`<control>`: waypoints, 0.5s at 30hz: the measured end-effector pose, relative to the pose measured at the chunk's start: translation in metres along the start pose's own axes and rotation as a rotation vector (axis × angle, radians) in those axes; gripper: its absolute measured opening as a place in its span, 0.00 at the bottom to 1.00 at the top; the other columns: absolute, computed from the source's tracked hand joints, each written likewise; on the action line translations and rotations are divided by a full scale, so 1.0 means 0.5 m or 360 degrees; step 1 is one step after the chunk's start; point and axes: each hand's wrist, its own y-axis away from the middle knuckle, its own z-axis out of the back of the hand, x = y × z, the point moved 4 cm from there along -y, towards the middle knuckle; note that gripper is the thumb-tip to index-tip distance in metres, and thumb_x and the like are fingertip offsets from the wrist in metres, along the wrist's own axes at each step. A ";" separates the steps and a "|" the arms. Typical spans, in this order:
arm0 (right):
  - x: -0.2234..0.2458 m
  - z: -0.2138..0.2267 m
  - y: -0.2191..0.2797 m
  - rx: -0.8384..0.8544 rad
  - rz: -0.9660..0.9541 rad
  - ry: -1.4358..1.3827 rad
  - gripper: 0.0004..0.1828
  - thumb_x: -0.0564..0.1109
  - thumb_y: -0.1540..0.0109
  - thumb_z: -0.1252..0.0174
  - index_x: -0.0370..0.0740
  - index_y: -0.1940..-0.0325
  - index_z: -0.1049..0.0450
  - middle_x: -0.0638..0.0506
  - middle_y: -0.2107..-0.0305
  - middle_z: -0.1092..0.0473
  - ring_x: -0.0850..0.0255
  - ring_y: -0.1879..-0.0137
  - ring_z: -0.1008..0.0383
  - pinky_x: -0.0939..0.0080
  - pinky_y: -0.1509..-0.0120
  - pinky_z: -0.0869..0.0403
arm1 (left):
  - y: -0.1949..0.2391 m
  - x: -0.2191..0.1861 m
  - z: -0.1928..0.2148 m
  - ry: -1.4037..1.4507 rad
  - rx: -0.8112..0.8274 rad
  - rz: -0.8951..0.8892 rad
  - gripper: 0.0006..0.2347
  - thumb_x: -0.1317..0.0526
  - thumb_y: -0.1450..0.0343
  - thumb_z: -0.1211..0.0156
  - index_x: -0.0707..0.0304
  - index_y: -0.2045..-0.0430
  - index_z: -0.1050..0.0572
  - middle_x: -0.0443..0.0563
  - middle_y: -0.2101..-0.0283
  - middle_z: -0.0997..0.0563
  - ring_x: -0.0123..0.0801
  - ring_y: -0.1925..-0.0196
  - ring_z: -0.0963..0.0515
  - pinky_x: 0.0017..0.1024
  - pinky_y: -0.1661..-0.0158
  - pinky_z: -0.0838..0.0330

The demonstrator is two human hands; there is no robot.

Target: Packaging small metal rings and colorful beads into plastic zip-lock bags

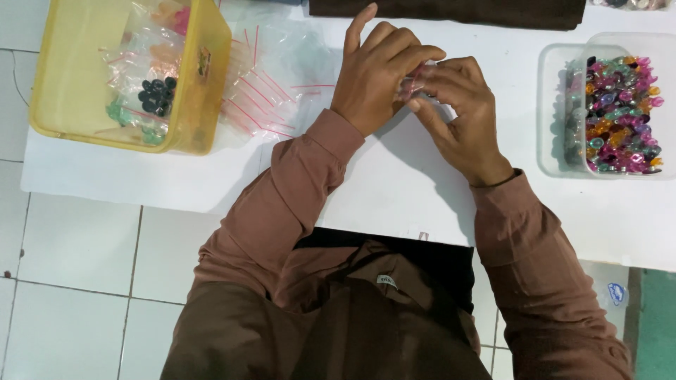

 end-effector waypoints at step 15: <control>-0.003 -0.007 0.003 -0.0087 0.0051 0.0035 0.04 0.34 0.28 0.40 0.29 0.51 0.22 0.36 0.51 0.24 0.42 0.34 0.34 0.42 0.31 0.30 | -0.003 0.001 0.000 -0.0094 -0.0165 0.0031 0.18 0.68 0.43 0.26 0.48 0.63 0.23 0.38 0.63 0.25 0.35 0.59 0.27 0.47 0.32 0.54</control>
